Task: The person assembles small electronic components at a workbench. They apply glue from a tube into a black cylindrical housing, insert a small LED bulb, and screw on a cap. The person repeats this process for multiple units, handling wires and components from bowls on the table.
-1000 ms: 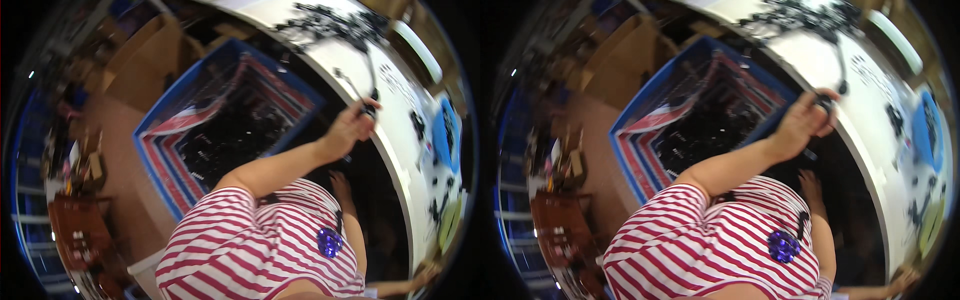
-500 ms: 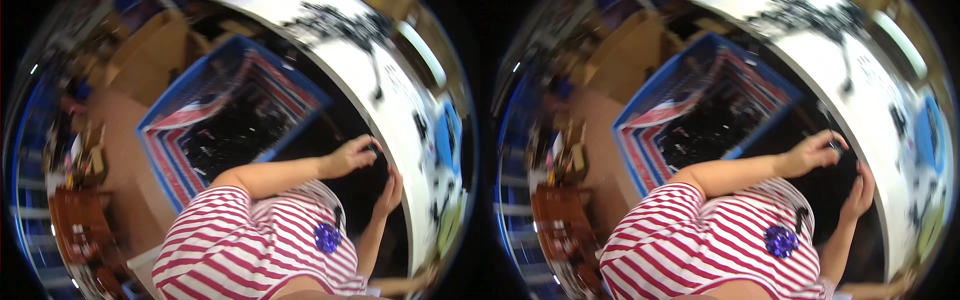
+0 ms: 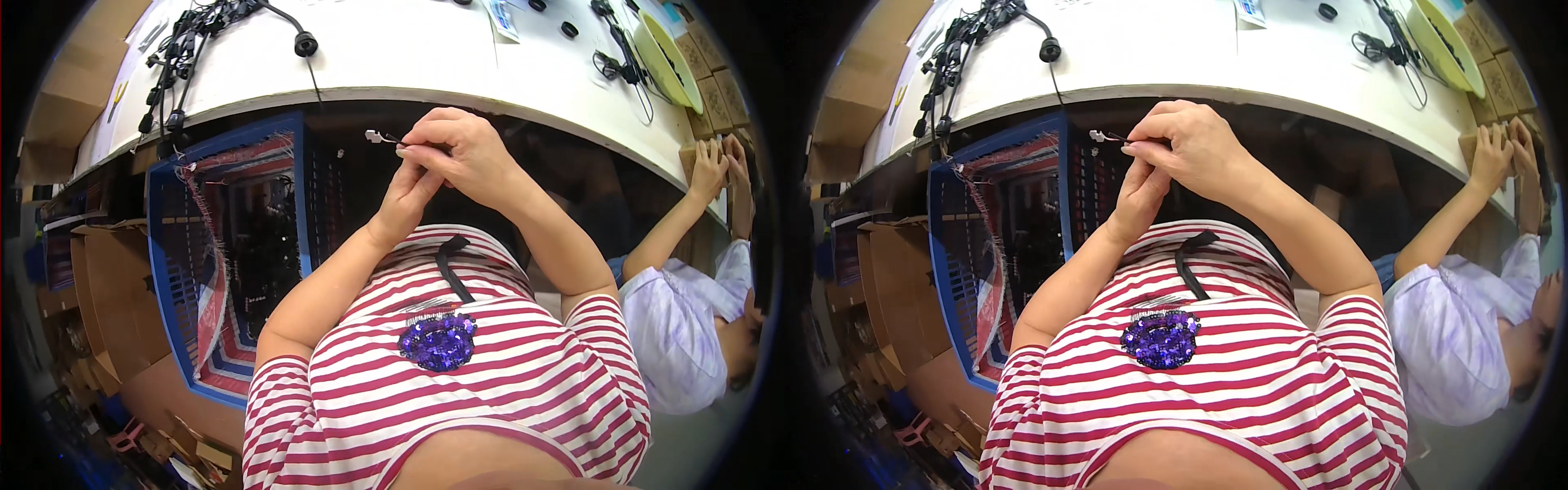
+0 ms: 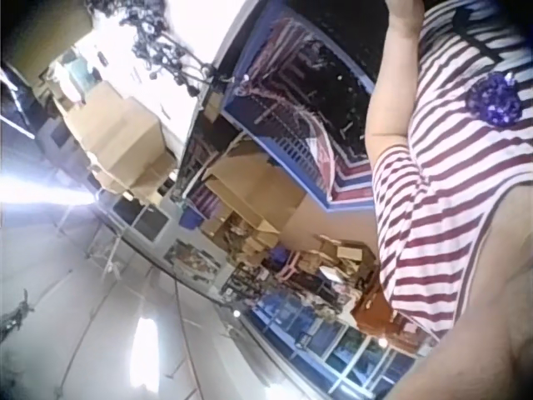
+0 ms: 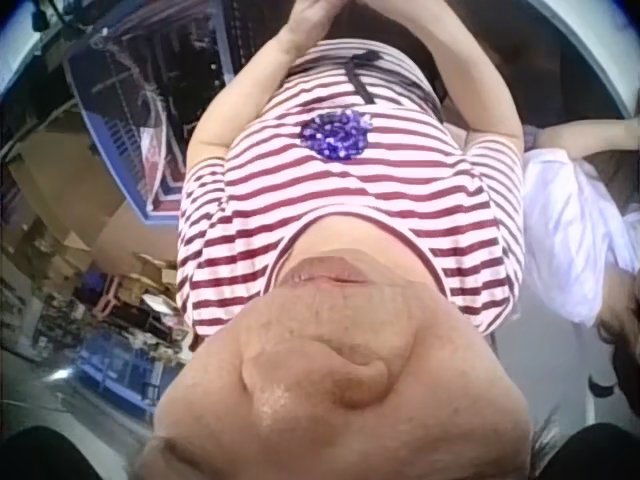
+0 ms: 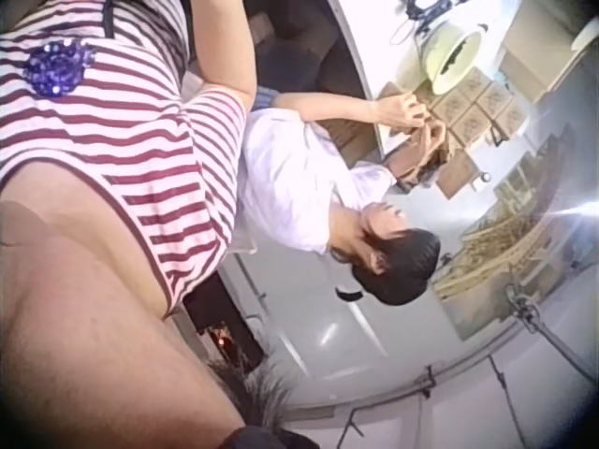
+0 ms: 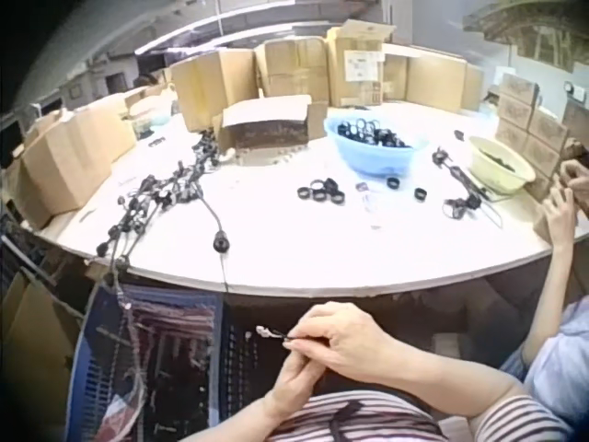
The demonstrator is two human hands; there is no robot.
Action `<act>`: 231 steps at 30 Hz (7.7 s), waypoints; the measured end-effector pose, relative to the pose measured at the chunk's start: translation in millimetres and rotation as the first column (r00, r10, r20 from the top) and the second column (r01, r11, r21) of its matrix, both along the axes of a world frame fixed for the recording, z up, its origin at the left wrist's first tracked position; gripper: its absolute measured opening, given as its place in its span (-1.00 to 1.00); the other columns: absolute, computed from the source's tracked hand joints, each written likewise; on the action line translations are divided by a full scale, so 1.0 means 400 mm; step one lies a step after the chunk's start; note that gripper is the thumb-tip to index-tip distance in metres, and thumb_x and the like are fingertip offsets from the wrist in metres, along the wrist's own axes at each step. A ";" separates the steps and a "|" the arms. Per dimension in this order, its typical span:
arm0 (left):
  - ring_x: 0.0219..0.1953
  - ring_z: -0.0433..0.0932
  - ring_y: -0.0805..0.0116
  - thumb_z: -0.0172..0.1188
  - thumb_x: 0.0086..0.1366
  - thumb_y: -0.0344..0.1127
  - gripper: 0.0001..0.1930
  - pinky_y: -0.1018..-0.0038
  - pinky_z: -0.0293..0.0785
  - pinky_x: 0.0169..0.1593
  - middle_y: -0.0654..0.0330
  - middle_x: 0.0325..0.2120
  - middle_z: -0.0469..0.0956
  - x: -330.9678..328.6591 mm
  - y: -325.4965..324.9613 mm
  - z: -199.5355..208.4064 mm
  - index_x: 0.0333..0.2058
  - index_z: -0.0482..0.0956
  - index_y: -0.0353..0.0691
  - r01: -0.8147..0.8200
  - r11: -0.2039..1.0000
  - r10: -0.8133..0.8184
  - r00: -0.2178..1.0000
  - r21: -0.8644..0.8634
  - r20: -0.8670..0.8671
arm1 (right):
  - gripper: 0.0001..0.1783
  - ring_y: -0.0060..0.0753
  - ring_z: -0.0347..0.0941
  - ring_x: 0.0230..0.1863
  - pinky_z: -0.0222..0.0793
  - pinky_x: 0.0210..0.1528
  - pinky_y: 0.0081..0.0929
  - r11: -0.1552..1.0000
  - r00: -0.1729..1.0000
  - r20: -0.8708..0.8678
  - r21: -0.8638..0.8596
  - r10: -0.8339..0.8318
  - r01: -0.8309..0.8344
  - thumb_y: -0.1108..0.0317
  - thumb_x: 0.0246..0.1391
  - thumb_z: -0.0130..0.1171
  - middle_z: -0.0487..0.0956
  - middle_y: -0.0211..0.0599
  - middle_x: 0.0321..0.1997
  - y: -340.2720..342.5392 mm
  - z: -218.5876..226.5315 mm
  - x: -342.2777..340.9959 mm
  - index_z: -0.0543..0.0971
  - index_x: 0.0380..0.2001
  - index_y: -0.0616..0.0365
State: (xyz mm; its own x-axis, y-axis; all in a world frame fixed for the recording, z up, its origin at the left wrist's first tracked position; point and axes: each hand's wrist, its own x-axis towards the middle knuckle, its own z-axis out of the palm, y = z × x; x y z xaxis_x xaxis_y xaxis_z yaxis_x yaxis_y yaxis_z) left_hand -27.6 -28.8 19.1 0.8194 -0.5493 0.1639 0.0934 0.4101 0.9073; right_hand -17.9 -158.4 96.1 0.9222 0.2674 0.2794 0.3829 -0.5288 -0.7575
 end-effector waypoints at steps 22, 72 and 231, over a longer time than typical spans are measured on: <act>-0.44 0.47 0.56 0.14 0.14 -0.41 -0.89 0.64 0.32 -0.32 0.25 -0.50 0.57 0.064 0.127 0.074 -0.38 0.58 -0.31 -0.406 0.711 0.245 0.908 0.574 0.340 | -0.79 -0.69 0.32 -0.48 0.22 -0.41 -0.72 0.968 0.856 -0.501 0.249 0.125 0.004 0.28 0.06 0.05 0.44 -0.47 -0.56 -0.043 -0.052 -0.009 0.48 -0.37 0.23; -0.52 0.38 0.65 0.15 0.13 -0.30 -0.83 0.69 0.23 -0.43 0.29 -0.60 0.51 0.048 0.104 0.102 -0.44 0.54 -0.31 -0.107 0.704 0.052 0.994 0.702 0.100 | -0.84 -0.70 0.33 -0.56 0.26 -0.49 -0.71 0.997 0.861 -0.504 0.045 0.072 -0.057 0.34 0.02 0.09 0.44 -0.47 -0.62 -0.074 -0.037 -0.022 0.52 -0.46 0.23; -0.47 0.48 0.60 0.28 -0.04 -0.51 -0.85 0.69 0.41 -0.36 0.28 -0.55 0.52 0.040 0.079 0.142 -0.44 0.54 -0.32 -0.046 0.939 0.103 0.983 0.341 -0.152 | -0.76 -0.43 0.34 -0.73 0.23 -0.69 -0.58 0.983 0.997 0.004 0.173 -0.071 0.069 0.30 0.06 0.08 0.37 -0.27 -0.71 -0.014 -0.055 -0.070 0.41 -0.59 0.21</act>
